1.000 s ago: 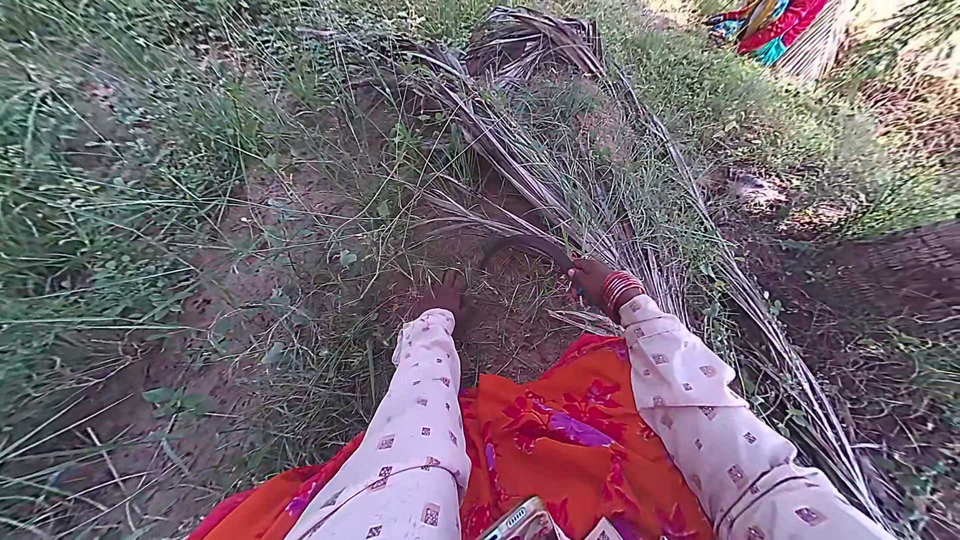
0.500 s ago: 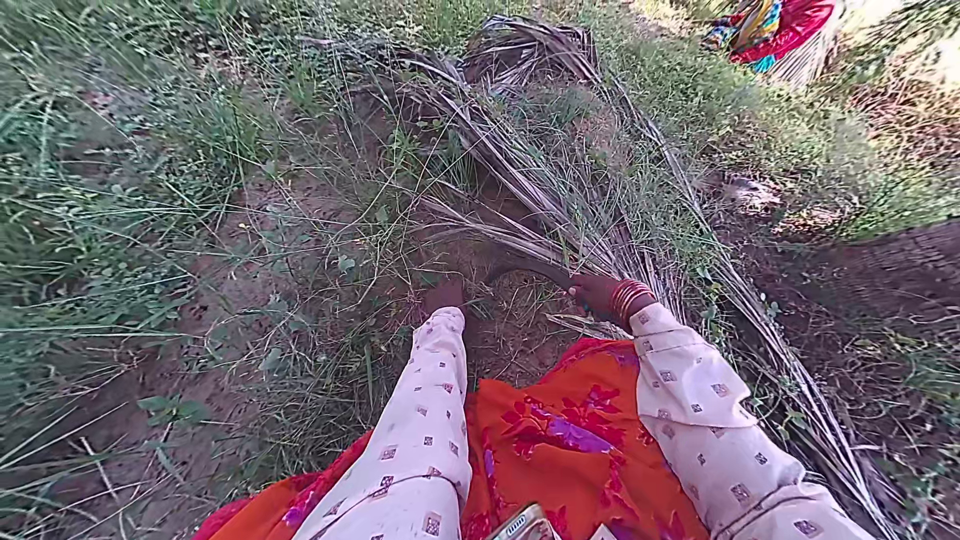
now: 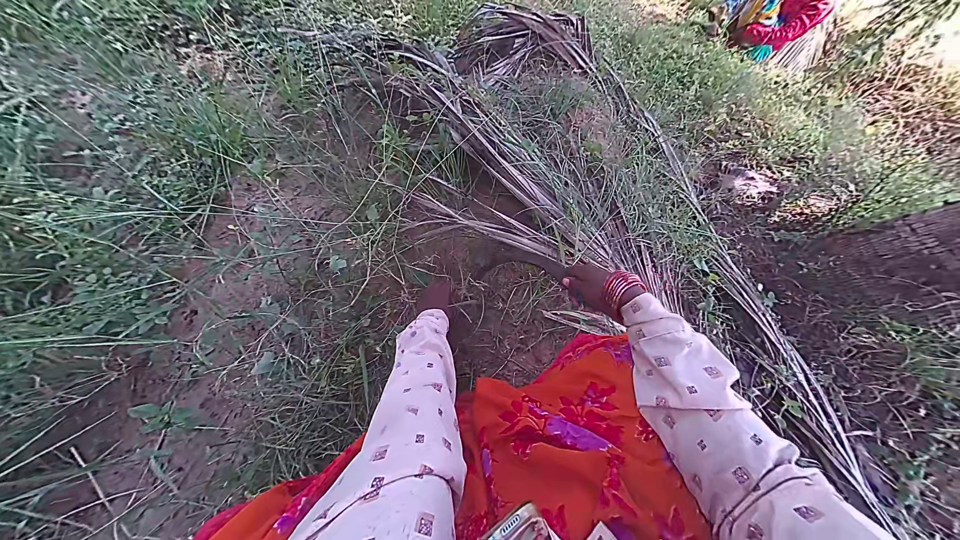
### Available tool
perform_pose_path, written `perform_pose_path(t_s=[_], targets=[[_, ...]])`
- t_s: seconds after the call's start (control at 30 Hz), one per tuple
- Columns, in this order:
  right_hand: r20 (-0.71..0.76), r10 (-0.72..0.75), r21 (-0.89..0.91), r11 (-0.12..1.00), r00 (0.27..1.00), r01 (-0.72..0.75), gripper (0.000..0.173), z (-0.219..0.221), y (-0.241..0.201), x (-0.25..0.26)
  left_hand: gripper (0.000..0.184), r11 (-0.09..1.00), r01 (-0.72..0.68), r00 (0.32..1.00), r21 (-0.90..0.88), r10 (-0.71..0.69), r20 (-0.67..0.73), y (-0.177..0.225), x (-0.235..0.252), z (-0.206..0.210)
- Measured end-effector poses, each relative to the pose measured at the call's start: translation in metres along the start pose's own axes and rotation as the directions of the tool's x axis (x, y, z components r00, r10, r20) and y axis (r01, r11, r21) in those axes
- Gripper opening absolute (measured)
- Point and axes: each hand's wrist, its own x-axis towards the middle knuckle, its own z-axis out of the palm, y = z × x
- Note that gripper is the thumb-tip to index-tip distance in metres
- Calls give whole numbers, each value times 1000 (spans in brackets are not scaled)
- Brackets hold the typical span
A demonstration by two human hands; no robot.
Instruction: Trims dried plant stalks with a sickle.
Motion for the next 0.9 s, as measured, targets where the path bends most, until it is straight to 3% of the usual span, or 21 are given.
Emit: perform_pose_path(t_s=[0.27,0.4,0.47,0.57,0.63,0.73,0.9], targets=[[87,88,-123,989,992,-77,40,6,-7,7,50,999,18,998,47,-21,56,-1,1,3],[80,75,-195,979,994,-58,40,-8,-9,-23,52,990,40,990,139,-57,125,25,-11,-3],[14,61,-200,978,998,-57,38,-19,-10,-49,52,997,6,991,73,-16,136,44,-16,-10],[-154,42,-169,983,987,-68,35,-40,-6,-83,44,990,-75,997,-122,76,2,54,-9,-17],[-292,-4,-144,989,957,-40,32,-45,-1,-91,46,971,-85,986,-225,49,-158,48,0,-12],[-402,-74,-63,997,913,53,32,-37,-1,-72,56,971,20,965,-237,-81,-250,21,8,-6],[-202,-113,-51,993,973,105,35,-18,3,-32,48,925,342,933,-164,-355,-61,-34,-16,-3]])
